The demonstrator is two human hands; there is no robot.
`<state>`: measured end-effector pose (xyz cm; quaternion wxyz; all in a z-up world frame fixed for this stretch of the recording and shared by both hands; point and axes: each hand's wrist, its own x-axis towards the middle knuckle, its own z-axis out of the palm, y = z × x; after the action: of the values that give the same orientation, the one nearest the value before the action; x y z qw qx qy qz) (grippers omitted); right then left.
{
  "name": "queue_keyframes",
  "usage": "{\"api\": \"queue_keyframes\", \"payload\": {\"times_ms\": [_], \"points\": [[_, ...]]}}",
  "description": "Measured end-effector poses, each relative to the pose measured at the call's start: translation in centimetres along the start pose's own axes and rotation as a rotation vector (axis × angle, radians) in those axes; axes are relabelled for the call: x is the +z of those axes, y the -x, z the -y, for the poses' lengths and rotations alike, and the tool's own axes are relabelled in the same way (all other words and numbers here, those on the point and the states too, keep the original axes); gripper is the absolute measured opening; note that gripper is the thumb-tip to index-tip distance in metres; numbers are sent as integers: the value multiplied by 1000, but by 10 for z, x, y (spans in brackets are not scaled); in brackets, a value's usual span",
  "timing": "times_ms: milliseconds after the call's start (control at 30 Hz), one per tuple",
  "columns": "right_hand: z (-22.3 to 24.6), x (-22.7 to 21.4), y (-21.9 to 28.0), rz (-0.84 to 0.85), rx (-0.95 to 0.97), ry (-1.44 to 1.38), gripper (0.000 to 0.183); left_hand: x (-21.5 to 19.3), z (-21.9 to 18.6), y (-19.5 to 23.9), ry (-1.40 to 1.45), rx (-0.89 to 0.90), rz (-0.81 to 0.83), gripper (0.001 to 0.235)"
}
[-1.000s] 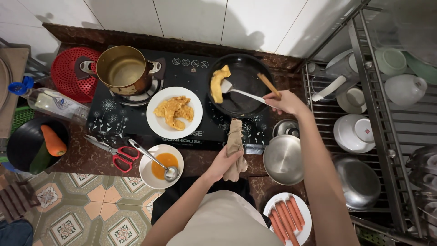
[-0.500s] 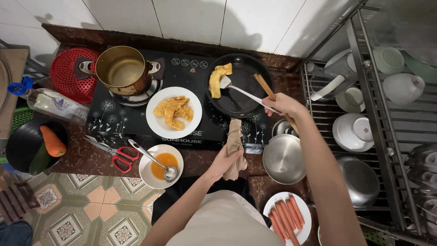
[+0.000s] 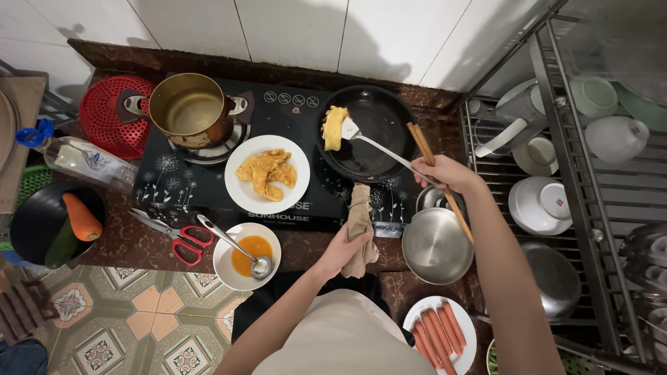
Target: Cooking an omelette in a pan using a spatula and chopsticks.
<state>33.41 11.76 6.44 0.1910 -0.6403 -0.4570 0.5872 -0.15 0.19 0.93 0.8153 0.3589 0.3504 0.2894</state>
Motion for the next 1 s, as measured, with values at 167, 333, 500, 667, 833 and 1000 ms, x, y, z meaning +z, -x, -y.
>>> {"api": "queue_keyframes", "payload": {"times_ms": [167,333,500,667,833,1000], "points": [[3,0,16,-38,38,-37,24,-1,3,-1,3,2,5,45],[31,-1,34,-11,-19,36,28,-1,7,-3,16,18,5,46],[87,23,42,34,-52,232,33,-2,11,-4,41,48,1,47],[116,65,22,163,-76,368,30,-6,21,-10,72,93,17,49],[109,100,0,237,-106,398,29,-9,25,-11,54,127,22,48],[96,113,-14,225,-100,440,32,-6,18,-8,36,112,33,48]]}}
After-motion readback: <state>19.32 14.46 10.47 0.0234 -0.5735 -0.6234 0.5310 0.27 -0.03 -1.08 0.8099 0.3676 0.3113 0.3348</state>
